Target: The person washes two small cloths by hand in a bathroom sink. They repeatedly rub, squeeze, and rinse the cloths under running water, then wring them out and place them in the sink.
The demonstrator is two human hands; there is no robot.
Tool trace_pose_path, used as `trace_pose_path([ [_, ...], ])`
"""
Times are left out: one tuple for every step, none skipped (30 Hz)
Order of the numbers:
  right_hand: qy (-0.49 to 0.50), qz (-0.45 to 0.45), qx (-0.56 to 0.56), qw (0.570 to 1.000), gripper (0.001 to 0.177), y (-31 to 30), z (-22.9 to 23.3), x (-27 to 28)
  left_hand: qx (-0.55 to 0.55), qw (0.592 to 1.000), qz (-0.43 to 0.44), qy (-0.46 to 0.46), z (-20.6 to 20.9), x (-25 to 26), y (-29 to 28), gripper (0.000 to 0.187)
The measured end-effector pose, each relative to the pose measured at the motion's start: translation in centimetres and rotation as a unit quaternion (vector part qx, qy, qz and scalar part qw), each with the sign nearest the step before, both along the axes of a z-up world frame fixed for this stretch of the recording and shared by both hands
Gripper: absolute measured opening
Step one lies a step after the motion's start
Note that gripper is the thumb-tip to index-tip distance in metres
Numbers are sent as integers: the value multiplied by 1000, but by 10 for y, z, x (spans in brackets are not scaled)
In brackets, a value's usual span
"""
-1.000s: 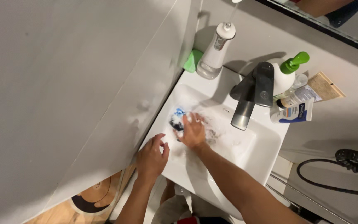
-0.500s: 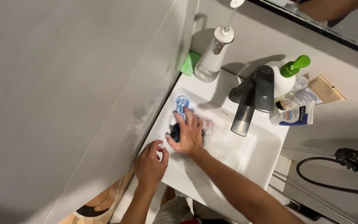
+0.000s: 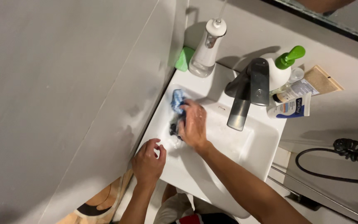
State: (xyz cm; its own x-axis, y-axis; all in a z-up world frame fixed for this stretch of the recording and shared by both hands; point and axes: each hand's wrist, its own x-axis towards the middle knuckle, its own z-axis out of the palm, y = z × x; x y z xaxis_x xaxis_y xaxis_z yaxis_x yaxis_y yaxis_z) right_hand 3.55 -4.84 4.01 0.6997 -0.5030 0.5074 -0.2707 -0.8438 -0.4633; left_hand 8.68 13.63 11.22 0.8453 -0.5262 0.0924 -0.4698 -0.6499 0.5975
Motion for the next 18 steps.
trace_pose_path([
  [38, -16, -14, 999, 51, 7, 2, -4, 4, 1000, 1, 2, 0, -1, 2, 15],
  [76, -34, -30, 996, 57, 11, 2, -9, 6, 1000, 2, 5, -1, -3, 1, 14],
  [114, -51, -46, 991, 64, 13, 0, -13, 1, 1000, 1, 4, -1, -4, -1, 14],
  [107, -29, -13, 994, 56, 16, -4, -12, -3, 1000, 1, 1, -1, -3, 0, 14],
  [100, -8, 20, 995, 47, 17, -9, -7, -6, 1000, 1, -3, -1, -2, 0, 15],
  [92, 13, 52, 994, 39, 18, -15, -1, -4, 1000, -1, -9, -1, 0, 0, 14],
  [108, 17, 65, 992, 43, 17, -21, 6, -2, 1000, -3, -15, -1, 1, 1, 14],
  [124, 21, 77, 989, 48, 16, -25, 11, -2, 1000, -7, -20, 0, 0, 0, 14],
  [141, 24, 88, 986, 52, 14, -28, 15, 2, 1000, -5, -13, -1, -1, 0, 14],
  [164, -5, 136, 977, 42, 14, -29, 16, 8, 1000, -4, -5, 0, -4, 1, 14],
  [187, -35, 183, 965, 33, 15, -27, 16, 13, 1000, -4, 4, 0, -6, 1, 15],
  [207, -64, 229, 949, 29, 17, -24, 16, 10, 1000, -2, 5, 0, -7, 1, 15],
  [179, -53, 279, 942, 29, 19, -18, 13, 8, 1000, 0, 5, 0, -8, 2, 15],
  [148, -41, 329, 932, 34, 23, -10, 6, 6, 1000, 3, 5, 1, -7, 2, 15],
  [117, -29, 377, 919, 41, 26, -3, -1, 7, 1000, 3, 4, 2, -6, 2, 15],
  [88, -42, 283, 954, 43, 30, 3, -7, 9, 1000, 4, 4, 2, -5, 2, 14],
  [60, -54, 186, 979, 45, 34, 7, -15, 11, 1000, 5, 4, 2, -5, 1, 14],
  [32, -62, 86, 994, 48, 36, 8, -21, 11, 1000, 8, 8, 1, -5, 1, 14],
])
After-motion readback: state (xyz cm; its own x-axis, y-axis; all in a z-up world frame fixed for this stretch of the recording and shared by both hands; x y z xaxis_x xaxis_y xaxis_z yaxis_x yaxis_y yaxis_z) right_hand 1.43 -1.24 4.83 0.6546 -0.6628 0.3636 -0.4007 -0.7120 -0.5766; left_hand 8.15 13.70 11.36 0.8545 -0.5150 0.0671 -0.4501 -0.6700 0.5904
